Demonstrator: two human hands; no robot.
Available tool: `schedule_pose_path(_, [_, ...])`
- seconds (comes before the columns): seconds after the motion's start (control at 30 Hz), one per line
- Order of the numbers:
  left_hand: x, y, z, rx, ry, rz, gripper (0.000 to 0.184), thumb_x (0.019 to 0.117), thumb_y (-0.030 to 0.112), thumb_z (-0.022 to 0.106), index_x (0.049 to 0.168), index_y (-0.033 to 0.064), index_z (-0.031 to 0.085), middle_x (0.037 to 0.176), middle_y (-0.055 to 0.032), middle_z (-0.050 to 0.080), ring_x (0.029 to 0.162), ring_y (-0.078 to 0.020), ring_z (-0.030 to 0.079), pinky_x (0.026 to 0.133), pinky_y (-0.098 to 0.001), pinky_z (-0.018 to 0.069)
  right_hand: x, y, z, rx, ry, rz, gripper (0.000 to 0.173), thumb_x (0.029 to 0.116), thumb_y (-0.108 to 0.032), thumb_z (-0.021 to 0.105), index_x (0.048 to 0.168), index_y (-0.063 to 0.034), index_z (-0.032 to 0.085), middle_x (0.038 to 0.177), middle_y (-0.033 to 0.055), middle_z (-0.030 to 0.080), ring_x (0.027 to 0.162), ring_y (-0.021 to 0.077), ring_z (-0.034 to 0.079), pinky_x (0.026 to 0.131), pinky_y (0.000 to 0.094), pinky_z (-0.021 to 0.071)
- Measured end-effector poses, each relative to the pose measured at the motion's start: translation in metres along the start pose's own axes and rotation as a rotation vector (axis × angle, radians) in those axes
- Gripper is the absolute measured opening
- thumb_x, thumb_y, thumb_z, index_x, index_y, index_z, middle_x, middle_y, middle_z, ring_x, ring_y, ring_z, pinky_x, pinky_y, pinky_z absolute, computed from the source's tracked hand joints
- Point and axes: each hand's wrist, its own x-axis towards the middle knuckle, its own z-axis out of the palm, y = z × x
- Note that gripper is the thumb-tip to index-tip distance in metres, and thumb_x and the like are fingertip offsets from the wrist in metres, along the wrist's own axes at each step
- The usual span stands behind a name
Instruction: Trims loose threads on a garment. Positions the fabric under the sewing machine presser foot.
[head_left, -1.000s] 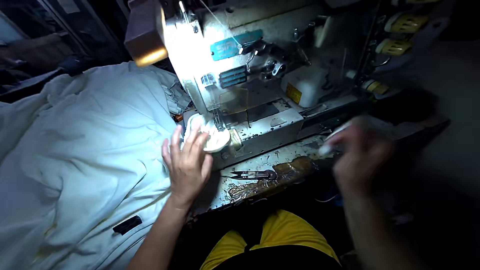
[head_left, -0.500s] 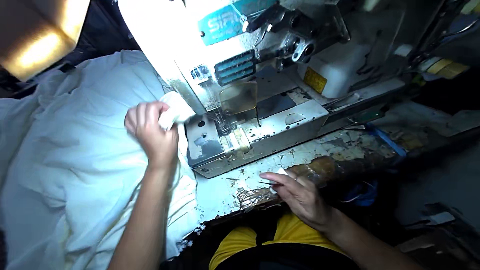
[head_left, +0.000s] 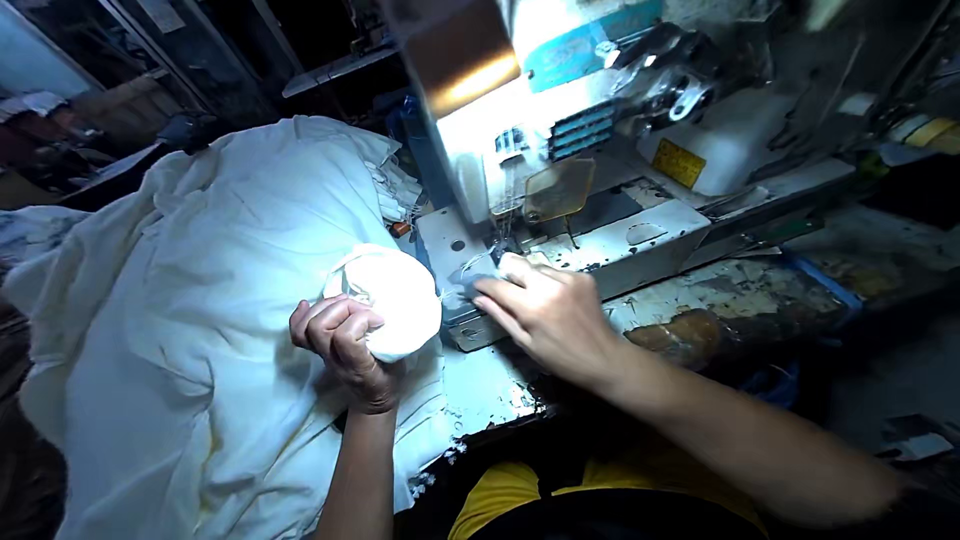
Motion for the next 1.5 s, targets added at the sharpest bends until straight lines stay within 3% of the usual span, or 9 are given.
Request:
schedule_pose_path(0.17, [0.003, 0.01, -0.01, -0.143, -0.063, -0.058, 0.008, 0.1002, 0.022, 0.055, 0.096, 0.0161, 0.05, 0.105, -0.0012, 0.055, 0.118, -0.0158, 0.052, 0.115, -0.0402, 0.0316, -0.078, 0.02, -0.028, -0.045, -0.093, 0.234, 0.036, 0.099, -0.041, 0.055, 0.11, -0.0175, 0.08, 0.083, 0.0113, 0.069, 0.063, 0.027, 0.066, 0.051, 0.0427, 0.0499])
schedule_pose_path(0.33, [0.041, 0.081, -0.015, -0.973, -0.993, 0.152, 0.015, 0.0981, 0.018, 0.063, 0.106, 0.0111, 0.074, 0.106, -0.0033, 0.074, 0.113, -0.0164, 0.066, 0.114, -0.0465, 0.0398, -0.114, 0.043, -0.055, 0.098, -0.069, 0.445, 0.044, 0.0999, -0.041, 0.058, 0.132, -0.0124, 0.069, 0.104, 0.0162, 0.071, 0.079, 0.0254, 0.067, 0.069, 0.0444, 0.0553])
schedule_pose_path(0.43, [0.051, 0.081, -0.012, -0.995, -0.817, -0.035, 0.036, 0.0935, 0.03, 0.071, 0.118, 0.0034, 0.071, 0.124, -0.0081, 0.069, 0.124, -0.0208, 0.059, 0.112, -0.0439, 0.0425, -0.118, 0.046, -0.067, 0.278, -0.01, 0.458, 0.034, 0.1084, -0.024, 0.048, 0.131, -0.0098, 0.069, 0.103, 0.0065, 0.07, 0.08, 0.0059, 0.062, 0.074, 0.0231, 0.0527])
schedule_pose_path(0.6, [0.007, 0.11, -0.078, -0.809, -0.238, -0.435, 0.024, 0.0908, 0.053, 0.07, 0.103, 0.0355, 0.061, 0.102, 0.0206, 0.061, 0.102, -0.0007, 0.06, 0.09, -0.023, 0.0513, -0.142, 0.04, -0.059, 0.506, 0.046, 0.363, 0.035, 0.0977, -0.015, 0.065, 0.132, -0.0142, 0.067, 0.105, 0.0022, 0.067, 0.079, -0.0012, 0.057, 0.07, 0.0136, 0.0483])
schedule_pose_path(0.73, [-0.076, 0.165, -0.051, -0.407, -0.517, -0.315, 0.045, 0.0893, 0.057, 0.072, 0.115, 0.021, 0.062, 0.115, -0.0009, 0.059, 0.112, -0.0166, 0.056, 0.098, -0.0339, 0.0447, -0.146, 0.037, -0.033, 0.374, -0.08, 0.176, 0.032, 0.0906, -0.014, 0.069, 0.122, -0.0162, 0.072, 0.1, 0.0102, 0.072, 0.08, 0.0198, 0.068, 0.067, 0.0389, 0.0569])
schedule_pose_path(0.8, [-0.074, 0.164, -0.03, -0.282, -0.625, -0.274, 0.032, 0.0893, 0.031, 0.071, 0.113, 0.0095, 0.071, 0.111, -0.0146, 0.066, 0.107, -0.033, 0.063, 0.091, -0.0497, 0.0504, -0.139, 0.036, -0.02, 0.414, -0.053, 0.206, 0.023, 0.0864, -0.01, 0.067, 0.106, -0.0147, 0.078, 0.095, 0.0114, 0.068, 0.076, 0.0188, 0.064, 0.063, 0.0368, 0.053])
schedule_pose_path(0.93, [-0.02, 0.14, -0.046, -0.675, -0.693, -0.73, 0.022, 0.093, 0.004, 0.055, 0.1, 0.0061, 0.076, 0.095, 0.0031, 0.074, 0.093, -0.0024, 0.068, 0.087, -0.0222, 0.0558, -0.109, 0.024, -0.043, 0.852, -0.039, 0.413, 0.013, 0.0969, -0.012, 0.064, 0.104, -0.0086, 0.075, 0.094, -0.0049, 0.069, 0.076, -0.005, 0.058, 0.071, 0.0129, 0.0492])
schedule_pose_path(1.1, [-0.007, 0.118, -0.061, -0.936, -0.695, -1.169, 0.017, 0.0974, 0.006, 0.059, 0.092, 0.0108, 0.074, 0.078, 0.0078, 0.071, 0.071, 0.0013, 0.066, 0.068, -0.0161, 0.0553, -0.09, 0.006, -0.043, 1.145, -0.144, 0.651, 0.008, 0.0981, -0.013, 0.066, 0.097, -0.0096, 0.073, 0.074, -0.0077, 0.063, 0.058, -0.0041, 0.05, 0.055, 0.0129, 0.0419])
schedule_pose_path(1.5, [-0.012, 0.11, -0.062, -0.962, -0.801, -1.099, 0.011, 0.097, 0.013, 0.065, 0.097, 0.0087, 0.075, 0.081, 0.0074, 0.072, 0.074, 0.0015, 0.067, 0.072, -0.0165, 0.057, -0.085, -0.006, -0.032, 1.006, -0.142, 0.629, 0.008, 0.0975, -0.014, 0.067, 0.097, -0.0101, 0.073, 0.077, -0.0062, 0.065, 0.061, -0.0024, 0.054, 0.057, 0.0137, 0.0447])
